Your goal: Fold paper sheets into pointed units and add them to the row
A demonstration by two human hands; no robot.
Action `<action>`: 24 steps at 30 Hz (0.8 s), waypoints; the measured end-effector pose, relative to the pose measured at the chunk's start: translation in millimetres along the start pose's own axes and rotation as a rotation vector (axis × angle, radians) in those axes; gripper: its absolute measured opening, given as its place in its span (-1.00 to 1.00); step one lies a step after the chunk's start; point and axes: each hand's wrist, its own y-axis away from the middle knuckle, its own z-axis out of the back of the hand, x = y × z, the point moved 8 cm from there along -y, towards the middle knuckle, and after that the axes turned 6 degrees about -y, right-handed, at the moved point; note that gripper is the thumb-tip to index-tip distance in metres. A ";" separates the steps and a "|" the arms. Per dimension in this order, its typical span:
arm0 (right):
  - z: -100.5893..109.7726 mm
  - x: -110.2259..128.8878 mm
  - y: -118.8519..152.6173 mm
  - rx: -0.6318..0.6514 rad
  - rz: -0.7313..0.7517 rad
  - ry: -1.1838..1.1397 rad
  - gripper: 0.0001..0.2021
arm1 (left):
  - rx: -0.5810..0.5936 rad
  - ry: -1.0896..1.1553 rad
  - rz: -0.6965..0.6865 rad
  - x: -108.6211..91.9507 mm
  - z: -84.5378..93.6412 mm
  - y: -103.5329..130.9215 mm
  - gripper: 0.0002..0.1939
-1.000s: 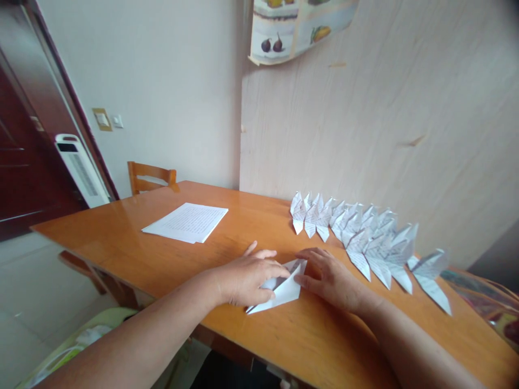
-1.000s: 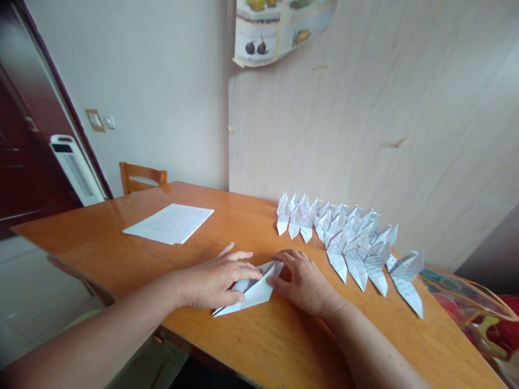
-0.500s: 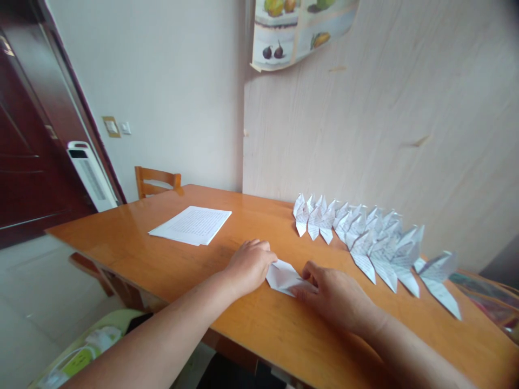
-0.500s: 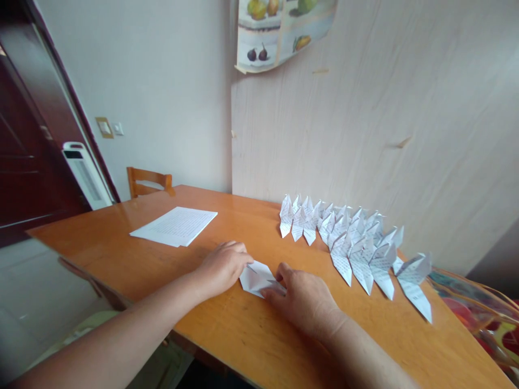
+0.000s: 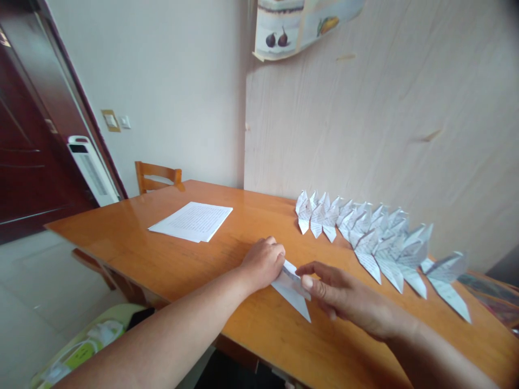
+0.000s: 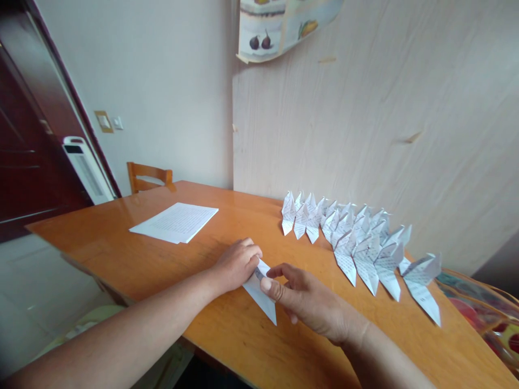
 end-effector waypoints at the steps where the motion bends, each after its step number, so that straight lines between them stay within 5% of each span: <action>1: -1.9 -0.8 -0.4 0.032 -0.008 -0.085 -0.53 | -0.001 0.002 -0.005 -0.3 -0.2 0.3 -0.68; 7: -8.4 -17.6 -9.0 0.061 -0.071 -0.230 -0.44 | -0.009 -0.005 -0.018 -2.1 -2.4 0.8 -0.71; 24: -10.6 -12.5 -14.4 0.076 -0.037 -0.156 -0.40 | 0.001 -0.100 -0.023 -7.9 -4.5 2.8 -0.81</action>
